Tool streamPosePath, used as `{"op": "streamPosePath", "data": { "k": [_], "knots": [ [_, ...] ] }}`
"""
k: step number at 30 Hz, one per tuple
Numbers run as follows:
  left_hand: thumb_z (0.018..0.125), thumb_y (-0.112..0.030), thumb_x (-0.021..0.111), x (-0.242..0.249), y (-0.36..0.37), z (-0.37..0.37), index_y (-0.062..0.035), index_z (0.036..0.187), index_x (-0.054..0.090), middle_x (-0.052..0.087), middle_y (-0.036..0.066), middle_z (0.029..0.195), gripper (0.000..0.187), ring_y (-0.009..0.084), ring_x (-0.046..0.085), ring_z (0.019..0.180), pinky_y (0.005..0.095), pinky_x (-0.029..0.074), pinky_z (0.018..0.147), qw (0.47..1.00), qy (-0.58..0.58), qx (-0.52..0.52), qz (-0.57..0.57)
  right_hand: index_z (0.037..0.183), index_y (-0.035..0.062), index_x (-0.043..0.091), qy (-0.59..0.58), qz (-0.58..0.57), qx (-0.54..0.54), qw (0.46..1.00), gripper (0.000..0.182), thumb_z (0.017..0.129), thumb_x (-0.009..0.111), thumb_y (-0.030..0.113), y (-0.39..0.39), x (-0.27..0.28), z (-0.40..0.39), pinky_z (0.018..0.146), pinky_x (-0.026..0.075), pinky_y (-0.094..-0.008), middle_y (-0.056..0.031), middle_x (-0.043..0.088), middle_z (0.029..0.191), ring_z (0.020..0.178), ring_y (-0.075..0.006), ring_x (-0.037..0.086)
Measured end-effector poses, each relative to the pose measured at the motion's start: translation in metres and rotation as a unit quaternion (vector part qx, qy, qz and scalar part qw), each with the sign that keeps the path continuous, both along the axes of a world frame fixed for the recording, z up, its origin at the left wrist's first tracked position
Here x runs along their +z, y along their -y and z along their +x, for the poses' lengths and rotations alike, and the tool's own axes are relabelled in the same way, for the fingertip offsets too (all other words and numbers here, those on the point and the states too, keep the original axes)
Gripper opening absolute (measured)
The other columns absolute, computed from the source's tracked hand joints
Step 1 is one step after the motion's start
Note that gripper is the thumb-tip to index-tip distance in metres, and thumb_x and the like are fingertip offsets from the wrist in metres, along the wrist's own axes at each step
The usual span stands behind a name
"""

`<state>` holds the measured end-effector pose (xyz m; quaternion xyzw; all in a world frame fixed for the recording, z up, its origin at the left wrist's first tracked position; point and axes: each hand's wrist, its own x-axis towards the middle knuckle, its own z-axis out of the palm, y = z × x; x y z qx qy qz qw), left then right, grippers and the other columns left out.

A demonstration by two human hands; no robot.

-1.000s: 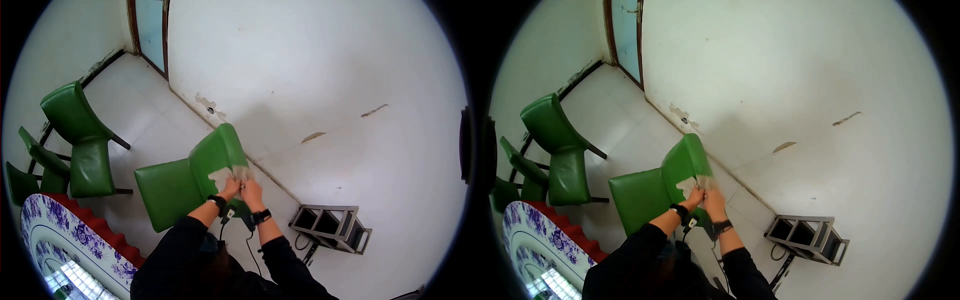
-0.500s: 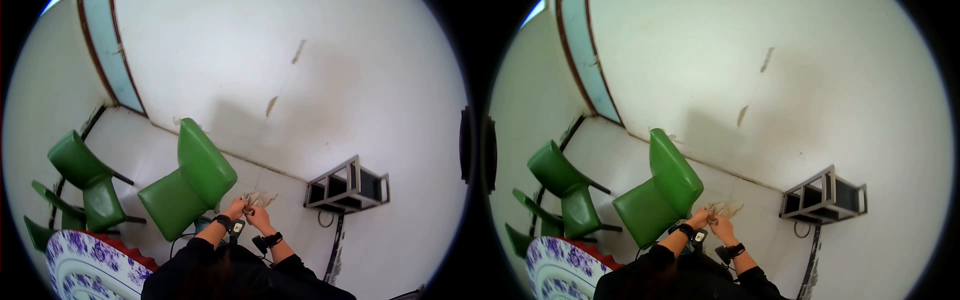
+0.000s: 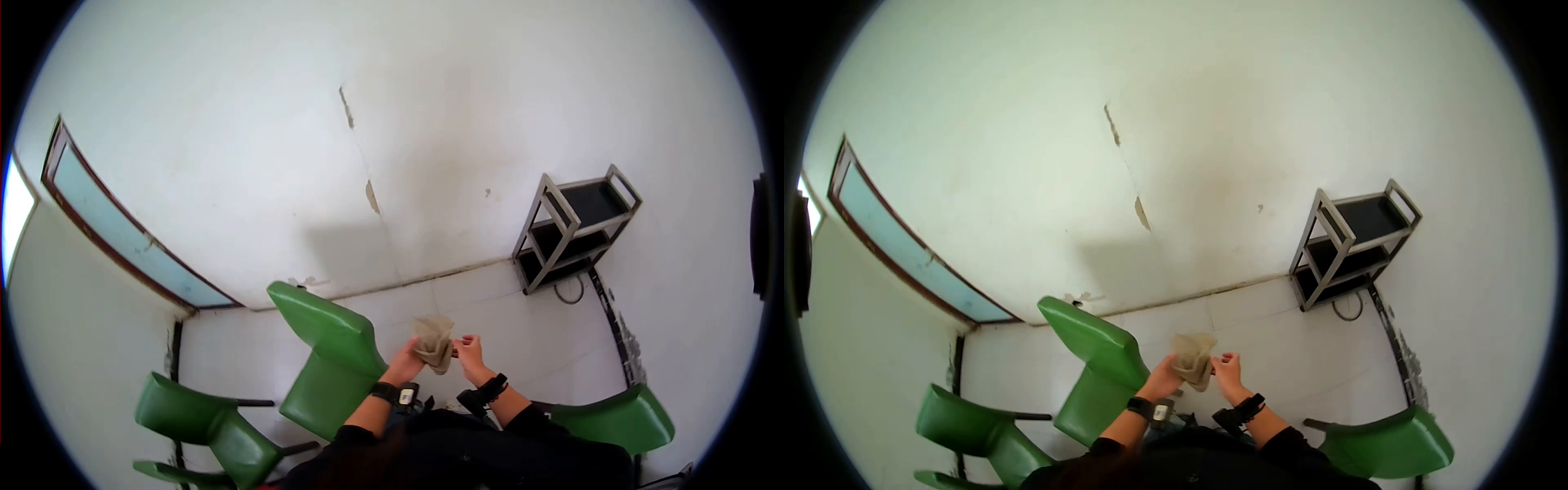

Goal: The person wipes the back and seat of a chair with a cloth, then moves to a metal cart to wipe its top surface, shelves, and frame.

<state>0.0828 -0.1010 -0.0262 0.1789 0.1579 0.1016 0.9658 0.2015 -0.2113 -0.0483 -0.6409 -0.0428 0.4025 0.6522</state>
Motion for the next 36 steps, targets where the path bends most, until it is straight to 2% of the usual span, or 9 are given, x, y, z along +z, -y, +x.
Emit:
{"op": "streamPosePath", "data": {
  "k": [5,7,8,10,18,26,29,34,36],
  "knots": [
    [0.082,-0.015,0.038,-0.046,-0.021,0.007,0.0030,0.107,0.044,0.048,0.011,0.109,0.031,0.0205,0.046,0.099,0.0312,0.034,0.087,0.989,-0.037,-0.076,0.118,0.110,-0.0019,0.025,-0.048,0.016,-0.061,0.997,0.056,0.074,0.059,0.025,-0.009,-0.010,-0.007,0.069,0.045,-0.0342,-0.0161,0.042,0.097,0.081,-0.0221,0.051],
    [0.078,-0.010,0.039,-0.035,-0.034,-0.005,0.0055,0.105,0.043,0.048,0.013,0.107,0.031,0.0217,0.046,0.099,0.0317,0.036,0.085,0.910,-0.099,-0.113,0.387,0.113,-0.0023,0.027,-0.046,-0.044,-0.035,0.997,0.061,0.076,0.056,0.036,-0.019,-0.002,-0.013,0.073,0.044,-0.0375,-0.0160,0.043,0.103,0.089,-0.0258,0.049],
    [0.074,-0.006,0.040,-0.052,-0.039,-0.005,0.0073,0.102,0.044,0.048,0.014,0.105,0.031,0.0240,0.046,0.098,0.0323,0.037,0.085,0.989,-0.072,-0.057,0.116,0.113,-0.0023,0.027,-0.044,-0.044,-0.039,0.997,0.061,0.076,0.056,0.036,-0.022,0.001,-0.015,0.073,0.044,-0.0375,-0.0160,0.043,0.103,0.089,-0.0258,0.049],
    [0.072,-0.004,0.040,-0.025,-0.047,-0.026,0.0078,0.102,0.043,0.048,0.015,0.105,0.032,0.0253,0.046,0.098,0.0339,0.036,0.086,0.994,-0.078,-0.040,0.065,0.116,-0.0015,0.030,-0.171,-0.035,0.151,0.973,0.070,0.075,0.047,0.053,-0.027,0.009,-0.023,0.080,0.041,-0.0410,-0.0161,0.041,0.112,0.097,-0.0304,0.045],
    [0.060,0.007,0.041,-0.024,-0.104,-0.117,0.0000,0.110,0.040,0.044,0.015,0.113,0.050,0.0318,0.041,0.105,0.0447,0.031,0.091,0.989,-0.021,0.109,-0.098,0.123,0.0061,0.025,-0.384,-0.066,0.362,0.847,0.079,0.071,0.034,0.065,-0.091,0.027,-0.097,0.086,0.037,-0.0433,-0.0234,0.033,0.119,0.106,-0.0345,0.039],
    [0.081,-0.019,0.044,-0.025,-0.141,-0.126,0.0004,0.113,0.036,0.041,0.016,0.115,0.038,0.0320,0.040,0.106,0.0480,0.029,0.092,0.960,-0.049,0.220,-0.168,0.124,0.0081,0.022,-0.425,-0.138,0.265,0.855,0.084,0.066,0.046,0.064,-0.156,0.023,-0.129,0.089,0.034,-0.0431,-0.0195,0.038,0.111,0.105,-0.0334,0.041],
    [0.083,-0.021,0.040,-0.034,-0.148,-0.113,0.0009,0.112,0.037,0.042,0.016,0.115,0.037,0.0314,0.041,0.106,0.0468,0.030,0.091,0.957,0.003,0.140,-0.256,0.120,0.0076,0.032,-0.575,0.073,0.282,0.764,0.074,0.069,0.046,0.059,-0.163,0.034,-0.137,0.093,0.027,-0.0450,-0.0142,0.042,0.111,0.110,-0.0307,0.037],
    [0.086,-0.025,0.031,-0.024,-0.151,-0.120,0.0005,0.115,0.035,0.039,0.013,0.119,0.039,0.0290,0.036,0.111,0.0449,0.027,0.094,0.975,-0.055,0.185,-0.107,0.106,0.0042,0.044,-0.466,0.068,0.186,0.863,0.045,0.075,0.046,0.037,-0.157,0.009,-0.120,0.089,0.031,-0.0383,-0.0102,0.047,0.106,0.097,-0.0256,0.044],
    [0.085,-0.024,0.032,-0.030,-0.159,-0.136,-0.0007,0.116,0.033,0.038,0.013,0.120,0.039,0.0287,0.034,0.112,0.0447,0.026,0.094,0.974,-0.046,0.150,-0.163,0.104,0.0029,0.045,-0.434,0.044,0.183,0.881,0.039,0.076,0.046,0.030,-0.151,-0.006,-0.099,0.086,0.034,-0.0363,-0.0105,0.047,0.106,0.093,-0.0250,0.046]
  ]
}}
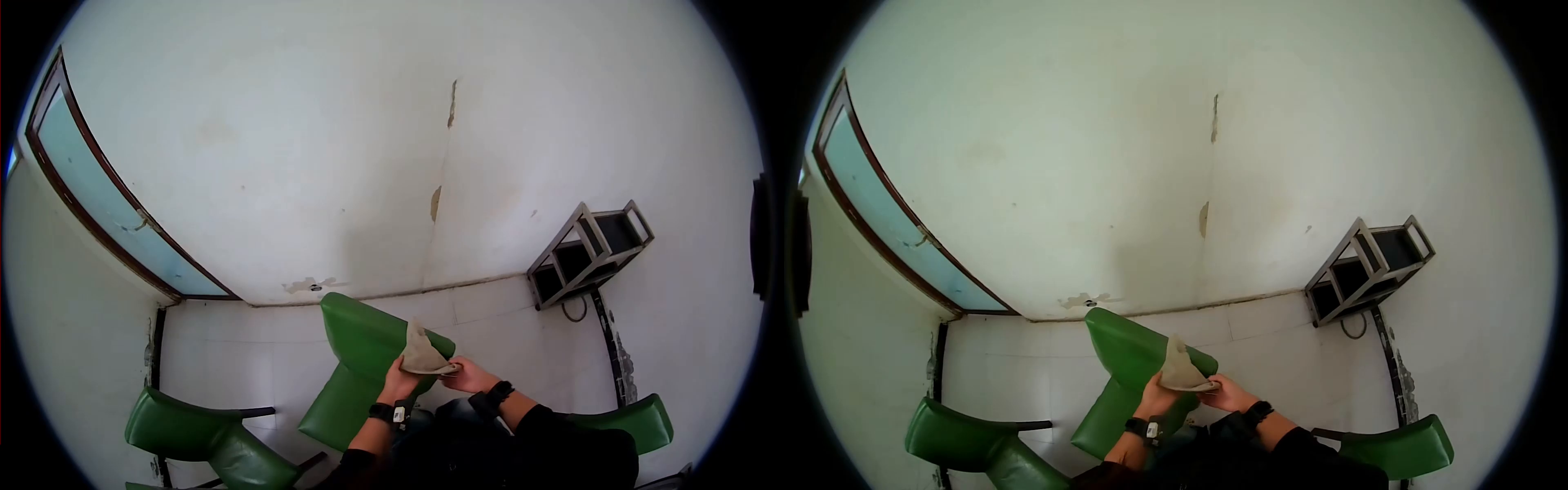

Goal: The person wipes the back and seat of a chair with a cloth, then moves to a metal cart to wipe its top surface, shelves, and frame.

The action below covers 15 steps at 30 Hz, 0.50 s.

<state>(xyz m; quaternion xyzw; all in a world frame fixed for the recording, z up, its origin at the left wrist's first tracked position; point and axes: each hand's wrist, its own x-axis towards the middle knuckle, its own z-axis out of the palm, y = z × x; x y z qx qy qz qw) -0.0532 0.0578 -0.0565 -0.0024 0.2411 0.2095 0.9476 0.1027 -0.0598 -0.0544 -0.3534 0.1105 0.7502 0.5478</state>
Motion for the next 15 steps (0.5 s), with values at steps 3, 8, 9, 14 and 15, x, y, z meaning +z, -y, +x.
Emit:
{"op": "streamPosePath", "data": {
  "k": [3,8,9,14,15],
  "knots": [
    [0.084,-0.024,0.034,-0.011,-0.005,-0.026,-0.0029,0.118,0.030,0.038,0.013,0.119,0.040,0.0284,0.033,0.112,0.0445,0.025,0.094,0.997,-0.047,-0.035,-0.057,0.103,0.0010,0.044,0.008,-0.036,0.026,0.999,0.038,0.076,0.045,0.028,0.018,-0.011,0.005,0.083,0.037,-0.0356,-0.0121,0.049,0.100,0.092,-0.0250,0.046],
    [0.081,-0.022,0.037,-0.023,-0.005,-0.048,-0.0032,0.116,0.032,0.040,0.014,0.114,0.040,0.0278,0.036,0.108,0.0448,0.027,0.092,0.997,-0.079,0.014,-0.021,0.093,-0.0012,0.047,0.050,-0.078,0.044,0.995,0.029,0.081,0.038,0.024,0.008,0.034,0.004,0.074,0.043,-0.0352,-0.0134,0.053,0.087,0.083,-0.0256,0.052],
    [0.081,-0.022,0.038,-0.020,-0.006,-0.053,-0.0023,0.114,0.034,0.041,0.014,0.114,0.039,0.0275,0.038,0.107,0.0438,0.031,0.089,0.995,-0.091,0.037,0.002,0.093,-0.0012,0.047,0.049,-0.081,0.048,0.994,0.029,0.081,0.038,0.024,0.003,0.039,0.003,0.074,0.043,-0.0352,-0.0134,0.053,0.087,0.083,-0.0256,0.052],
    [0.081,-0.019,0.039,0.055,-0.010,-0.050,0.0035,0.098,0.045,0.051,0.015,0.098,0.029,0.0232,0.052,0.087,0.0342,0.044,0.067,0.941,-0.264,0.162,0.138,0.088,-0.0005,0.049,0.034,-0.067,0.075,0.994,0.028,0.082,0.036,0.023,-0.023,0.052,0.005,0.071,0.042,-0.0358,-0.0112,0.054,0.072,0.083,-0.0285,0.053],
    [0.081,-0.019,0.039,0.054,-0.010,-0.053,0.0035,0.098,0.045,0.051,0.015,0.098,0.029,0.0232,0.052,0.087,0.0342,0.044,0.067,0.938,-0.279,0.164,0.128,0.088,-0.0005,0.049,0.021,-0.076,0.083,0.993,0.028,0.082,0.036,0.023,-0.023,0.056,0.007,0.071,0.042,-0.0358,-0.0112,0.054,0.072,0.083,-0.0285,0.053]
  ]
}}
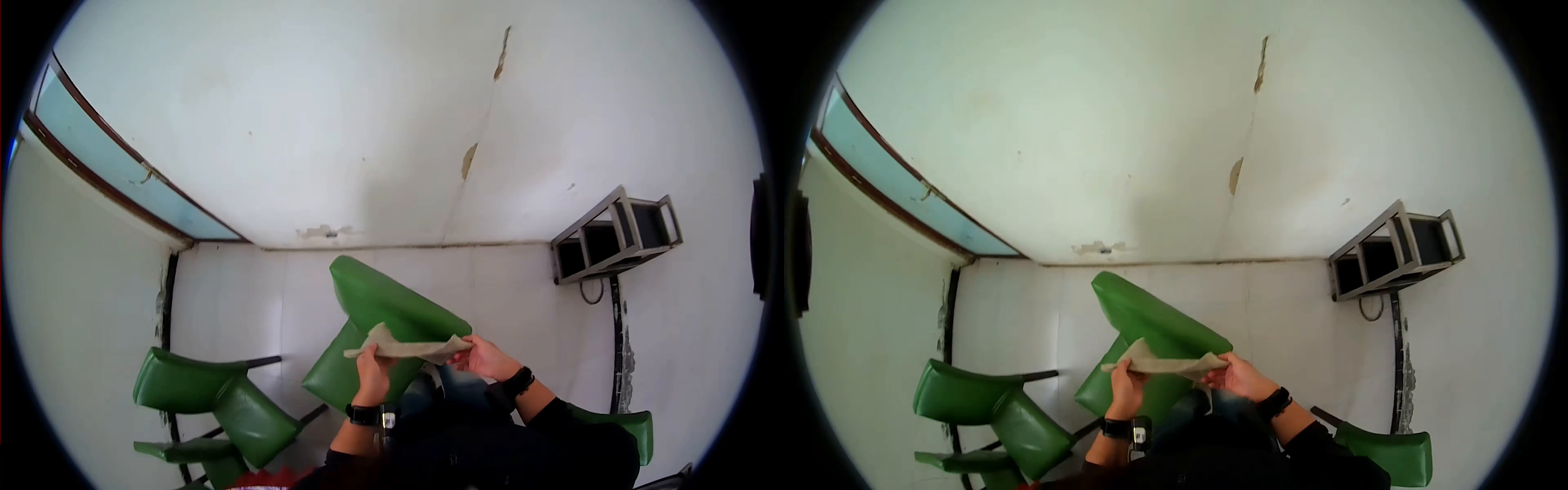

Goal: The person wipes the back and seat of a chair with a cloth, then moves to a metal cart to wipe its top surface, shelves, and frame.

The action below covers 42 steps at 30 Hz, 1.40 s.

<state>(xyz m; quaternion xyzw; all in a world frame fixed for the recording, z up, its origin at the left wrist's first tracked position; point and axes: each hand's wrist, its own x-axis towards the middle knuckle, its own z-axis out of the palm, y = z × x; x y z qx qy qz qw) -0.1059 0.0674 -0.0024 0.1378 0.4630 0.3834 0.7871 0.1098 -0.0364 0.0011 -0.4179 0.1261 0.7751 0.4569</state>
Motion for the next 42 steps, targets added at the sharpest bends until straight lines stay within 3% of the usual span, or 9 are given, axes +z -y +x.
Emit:
{"op": "streamPosePath", "data": {
  "k": [4,9,14,21,26,37,40,41,42],
  "knots": [
    [0.083,-0.021,0.038,-0.036,-0.016,-0.004,0.0007,0.085,0.049,0.055,0.014,0.083,0.024,0.0221,0.053,0.079,0.0331,0.044,0.063,0.997,-0.051,-0.065,-0.002,0.087,-0.0016,0.049,-0.024,0.048,-0.040,0.998,0.032,0.084,0.034,0.026,-0.015,-0.035,0.013,0.075,0.041,-0.0367,-0.0130,0.055,0.075,0.085,-0.0291,0.052],
    [0.085,-0.024,0.036,-0.068,-0.057,0.022,-0.0008,0.097,0.045,0.051,0.011,0.098,0.027,0.0230,0.050,0.089,0.0328,0.041,0.074,0.984,0.150,-0.036,-0.087,0.100,-0.0057,0.042,-0.139,0.081,-0.116,0.980,0.036,0.086,0.031,0.025,-0.062,-0.063,0.010,0.091,0.033,-0.0393,-0.0210,0.046,0.106,0.103,-0.0301,0.043],
    [0.087,-0.027,0.034,-0.113,-0.107,0.029,0.0003,0.104,0.041,0.047,0.011,0.110,0.033,0.0228,0.046,0.101,0.0308,0.043,0.074,0.988,0.123,0.049,-0.083,0.104,-0.0047,0.039,-0.108,0.082,0.000,0.991,0.037,0.088,0.027,0.027,-0.119,-0.067,0.004,0.095,0.028,-0.0365,-0.0202,0.043,0.112,0.111,-0.0286,0.036],
    [0.088,-0.025,0.030,-0.062,-0.169,0.021,0.0033,0.115,0.031,0.036,0.015,0.122,0.039,0.0259,0.035,0.114,0.0339,0.035,0.090,0.990,0.067,0.124,-0.029,0.117,-0.0092,0.028,-0.096,0.187,0.146,0.967,0.051,0.089,0.023,0.033,-0.185,-0.076,-0.028,0.098,0.023,-0.0310,-0.0191,0.034,0.121,0.115,-0.0236,0.030],
    [0.087,-0.018,0.026,-0.051,-0.195,0.026,0.0098,0.118,0.024,0.032,0.022,0.123,0.041,0.0292,0.030,0.116,0.0377,0.027,0.097,0.998,-0.027,-0.003,0.051,0.120,-0.0103,0.023,-0.110,0.233,0.218,0.941,0.055,0.089,0.020,0.035,-0.213,-0.091,-0.052,0.100,0.017,-0.0273,-0.0181,0.027,0.127,0.120,-0.0203,0.024],
    [0.086,-0.014,0.023,-0.059,-0.151,0.044,0.0118,0.116,0.025,0.031,0.022,0.123,0.040,0.0297,0.032,0.114,0.0364,0.027,0.097,0.998,0.025,0.002,0.052,0.116,-0.0074,0.028,-0.087,0.230,0.153,0.957,0.053,0.086,0.031,0.037,-0.153,-0.065,-0.001,0.098,0.023,-0.0335,-0.0187,0.039,0.117,0.114,-0.0232,0.033],
    [0.084,-0.007,0.030,-0.071,-0.125,0.055,0.0073,0.115,0.034,0.036,0.015,0.123,0.035,0.0226,0.037,0.112,0.0285,0.030,0.095,0.984,0.055,-0.110,0.130,0.113,-0.0080,0.030,-0.055,0.220,0.135,0.964,0.051,0.087,0.030,0.035,-0.118,-0.060,0.029,0.097,0.026,-0.0337,-0.0194,0.041,0.114,0.109,-0.0237,0.038],
    [0.079,-0.004,0.037,-0.072,-0.113,0.063,0.0030,0.114,0.039,0.039,0.011,0.121,0.036,0.0192,0.042,0.107,0.0252,0.034,0.090,0.919,-0.143,-0.209,0.303,0.113,-0.0080,0.030,-0.048,0.217,0.147,0.964,0.051,0.087,0.030,0.035,-0.105,-0.058,0.038,0.097,0.026,-0.0337,-0.0194,0.041,0.114,0.109,-0.0237,0.038],
    [0.079,-0.004,0.037,-0.081,-0.096,0.074,0.0030,0.114,0.039,0.039,0.011,0.121,0.036,0.0192,0.042,0.107,0.0252,0.034,0.090,0.925,-0.129,-0.185,0.305,0.111,-0.0079,0.032,-0.012,0.206,0.143,0.968,0.048,0.087,0.030,0.034,-0.091,-0.054,0.048,0.096,0.027,-0.0336,-0.0189,0.043,0.112,0.107,-0.0238,0.040]
  ]
}}
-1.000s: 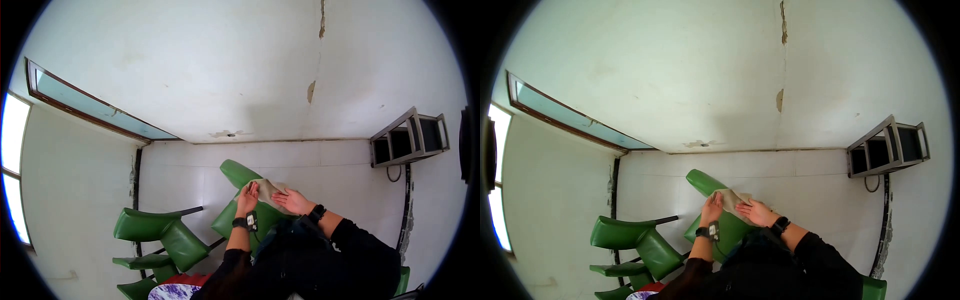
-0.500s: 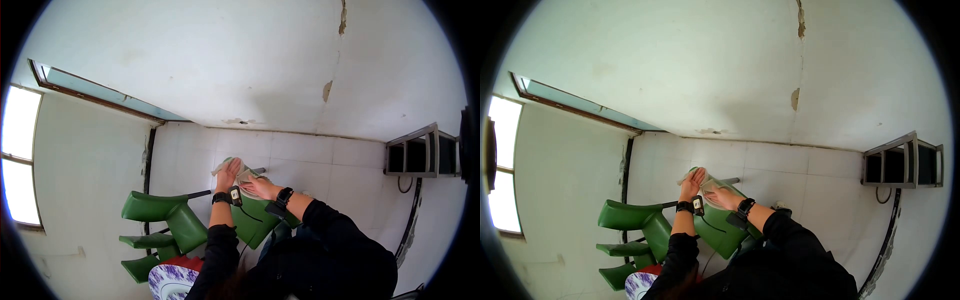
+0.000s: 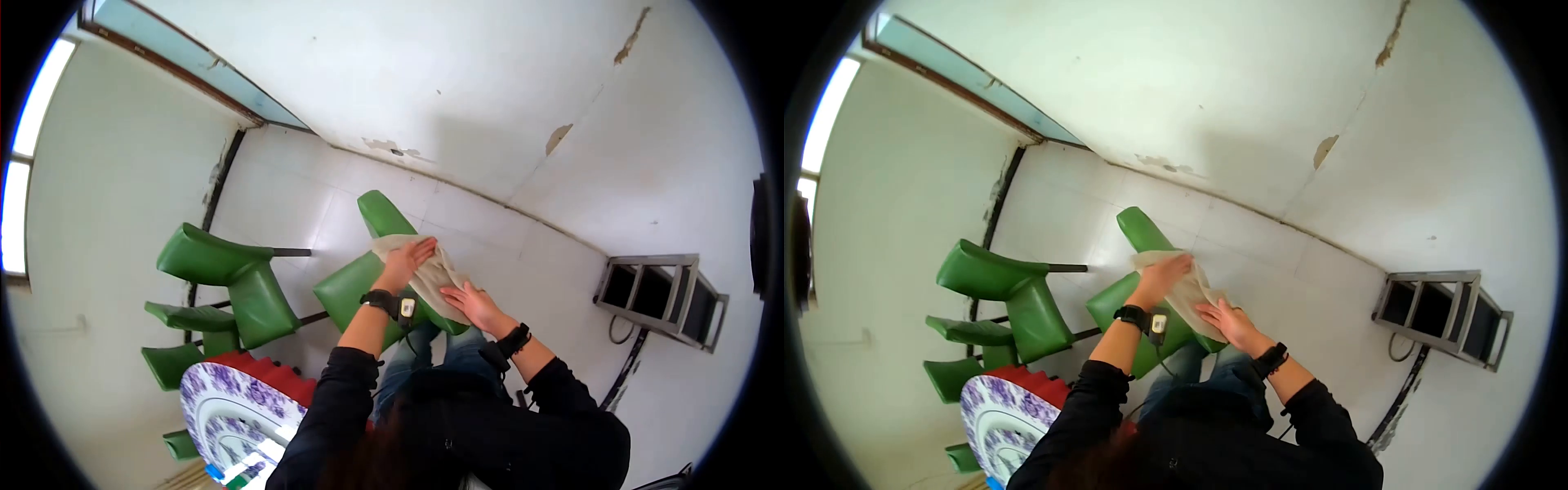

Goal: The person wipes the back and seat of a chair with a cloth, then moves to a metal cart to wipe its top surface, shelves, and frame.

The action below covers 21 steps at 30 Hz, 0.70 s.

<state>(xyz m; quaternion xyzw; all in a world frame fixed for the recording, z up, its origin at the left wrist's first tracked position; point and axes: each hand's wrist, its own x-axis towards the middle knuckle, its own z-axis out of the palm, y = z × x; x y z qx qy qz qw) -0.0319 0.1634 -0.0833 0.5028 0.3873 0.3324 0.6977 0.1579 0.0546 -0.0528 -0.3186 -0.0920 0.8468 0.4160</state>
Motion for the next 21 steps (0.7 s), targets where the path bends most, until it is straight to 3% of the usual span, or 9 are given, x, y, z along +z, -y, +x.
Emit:
{"op": "streamPosePath", "data": {
  "k": [3,6,7,9,10,12,18,20,21],
  "knots": [
    [0.075,-0.003,0.042,-0.019,0.034,0.027,-0.0018,0.114,0.041,0.042,0.011,0.119,0.039,0.0187,0.045,0.102,0.0254,0.037,0.086,0.997,0.066,-0.026,-0.040,0.107,-0.0076,0.036,0.032,-0.025,-0.043,0.998,0.045,0.088,0.030,0.032,0.024,-0.004,0.017,0.095,0.028,-0.0335,-0.0177,0.045,0.109,0.105,-0.0235,0.041],
    [0.075,-0.002,0.042,-0.025,0.066,0.056,-0.0027,0.113,0.042,0.043,0.011,0.117,0.039,0.0202,0.046,0.100,0.0263,0.038,0.083,0.996,0.017,-0.041,0.083,0.111,-0.0066,0.037,0.060,-0.061,-0.093,0.992,0.040,0.088,0.032,0.026,0.049,-0.016,0.027,0.090,0.034,-0.0322,-0.0156,0.048,0.105,0.101,-0.0221,0.044],
    [0.075,-0.003,0.043,-0.024,0.078,0.067,-0.0024,0.113,0.042,0.043,0.013,0.116,0.038,0.0225,0.046,0.100,0.0281,0.038,0.083,0.999,0.019,-0.036,0.034,0.110,-0.0063,0.039,0.188,-0.034,-0.087,0.978,0.040,0.088,0.033,0.026,0.059,-0.019,0.029,0.088,0.034,-0.0309,-0.0149,0.048,0.105,0.100,-0.0220,0.045],
    [0.075,-0.004,0.043,-0.011,0.087,0.080,-0.0020,0.112,0.042,0.043,0.015,0.115,0.038,0.0249,0.046,0.100,0.0300,0.038,0.083,0.999,0.029,-0.033,-0.013,0.107,-0.0045,0.045,0.448,0.045,-0.111,0.886,0.038,0.087,0.035,0.026,0.071,-0.009,0.014,0.082,0.036,-0.0294,-0.0140,0.049,0.105,0.097,-0.0232,0.047],
    [0.074,-0.006,0.043,-0.001,0.090,0.082,-0.0006,0.111,0.042,0.043,0.016,0.113,0.037,0.0276,0.046,0.100,0.0318,0.038,0.083,0.996,-0.042,-0.052,0.066,0.107,-0.0045,0.045,0.456,0.046,-0.111,0.882,0.038,0.087,0.035,0.026,0.075,-0.005,0.006,0.082,0.036,-0.0294,-0.0140,0.049,0.105,0.097,-0.0232,0.047],
    [0.074,-0.008,0.044,0.015,0.098,0.073,0.0008,0.110,0.041,0.044,0.018,0.111,0.037,0.0303,0.045,0.099,0.0336,0.037,0.083,0.982,-0.101,-0.072,0.141,0.108,-0.0027,0.044,0.681,0.208,-0.034,0.701,0.035,0.087,0.035,0.024,0.082,0.006,-0.013,0.081,0.036,-0.0314,-0.0151,0.049,0.104,0.095,-0.0263,0.047],
    [0.074,-0.010,0.044,0.025,0.100,0.021,-0.0015,0.105,0.045,0.046,0.019,0.106,0.033,0.0349,0.046,0.093,0.0359,0.039,0.079,0.962,-0.096,-0.095,0.239,0.104,-0.0025,0.046,0.708,0.249,-0.095,0.654,0.030,0.086,0.037,0.019,0.080,0.031,-0.072,0.081,0.035,-0.0336,-0.0166,0.050,0.102,0.094,-0.0304,0.047],
    [0.073,-0.011,0.046,-0.003,0.104,-0.006,-0.0037,0.106,0.046,0.050,0.016,0.102,0.034,0.0317,0.049,0.090,0.0351,0.040,0.077,0.966,-0.109,-0.073,0.224,0.102,-0.0024,0.048,0.723,0.254,-0.065,0.639,0.029,0.085,0.038,0.019,0.080,0.032,-0.090,0.082,0.035,-0.0333,-0.0164,0.051,0.101,0.094,-0.0296,0.047],
    [0.071,-0.012,0.048,-0.010,0.104,-0.027,-0.0019,0.109,0.044,0.053,0.017,0.098,0.039,0.0293,0.053,0.086,0.0347,0.041,0.074,0.978,-0.151,-0.117,0.084,0.103,-0.0018,0.048,0.696,0.229,-0.024,0.680,0.029,0.085,0.039,0.019,0.081,0.028,-0.099,0.083,0.034,-0.0326,-0.0162,0.050,0.102,0.095,-0.0291,0.047]
  ]
}}
